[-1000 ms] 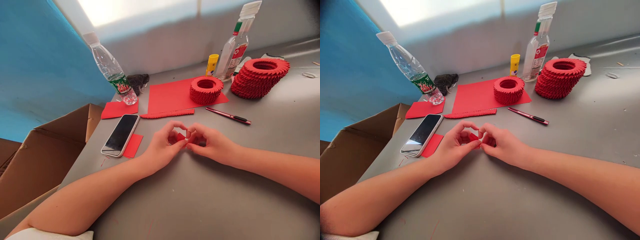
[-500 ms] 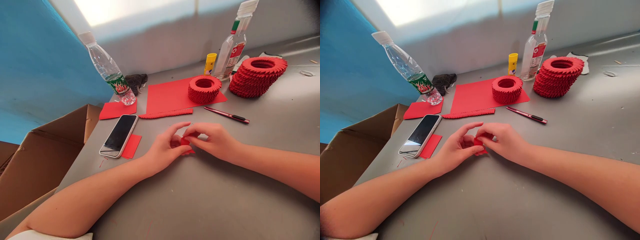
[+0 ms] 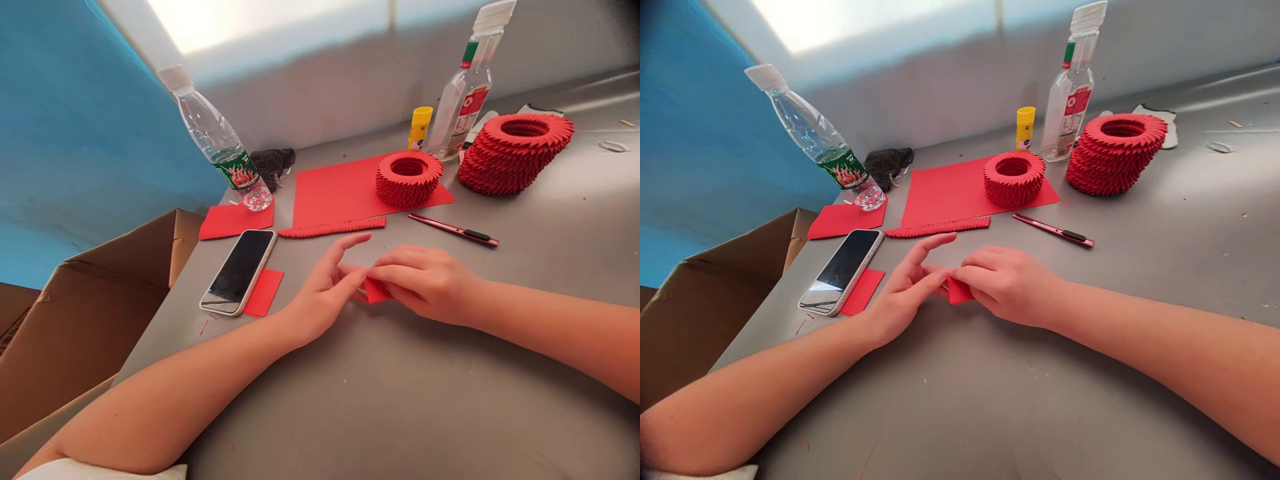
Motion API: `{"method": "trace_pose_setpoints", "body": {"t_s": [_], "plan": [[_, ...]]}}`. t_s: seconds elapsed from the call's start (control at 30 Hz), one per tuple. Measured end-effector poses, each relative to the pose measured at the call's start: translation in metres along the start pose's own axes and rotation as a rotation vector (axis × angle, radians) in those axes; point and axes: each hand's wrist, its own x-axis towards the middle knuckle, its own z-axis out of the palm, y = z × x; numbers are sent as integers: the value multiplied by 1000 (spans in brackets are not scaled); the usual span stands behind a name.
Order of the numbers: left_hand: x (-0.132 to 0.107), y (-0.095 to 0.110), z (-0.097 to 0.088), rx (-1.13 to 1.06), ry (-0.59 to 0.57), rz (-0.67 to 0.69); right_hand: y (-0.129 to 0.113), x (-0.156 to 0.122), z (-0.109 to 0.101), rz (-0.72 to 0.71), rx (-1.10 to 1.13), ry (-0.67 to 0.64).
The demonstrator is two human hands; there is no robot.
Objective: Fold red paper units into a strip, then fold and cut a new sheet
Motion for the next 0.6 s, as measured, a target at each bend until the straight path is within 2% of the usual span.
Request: {"method": "trace_pose_setpoints", "body": {"t_s": [0.07,0.13,0.27,0.33,0.4,0.47,0.6], "plan": [[1,-1,-1,6,18,15,0,1,-1,44,92,-6],[2,-3,-2,22,28,28,-2,3,-4,157,230,-4],[0,-3,0,138,73,93,-11,12,-10,590,530,-47],[-3,-2,1,261,116,128,-14,14,-11,736,627,-91],[-6,-2,2,397,154,160,-15,14,-10,780,652,-88],[-8,-2,3,497,190,175,-16,14,-8,766,610,-36],[-6,-5,2,502,235,143,-15,14,-5,701,510,28]]}}
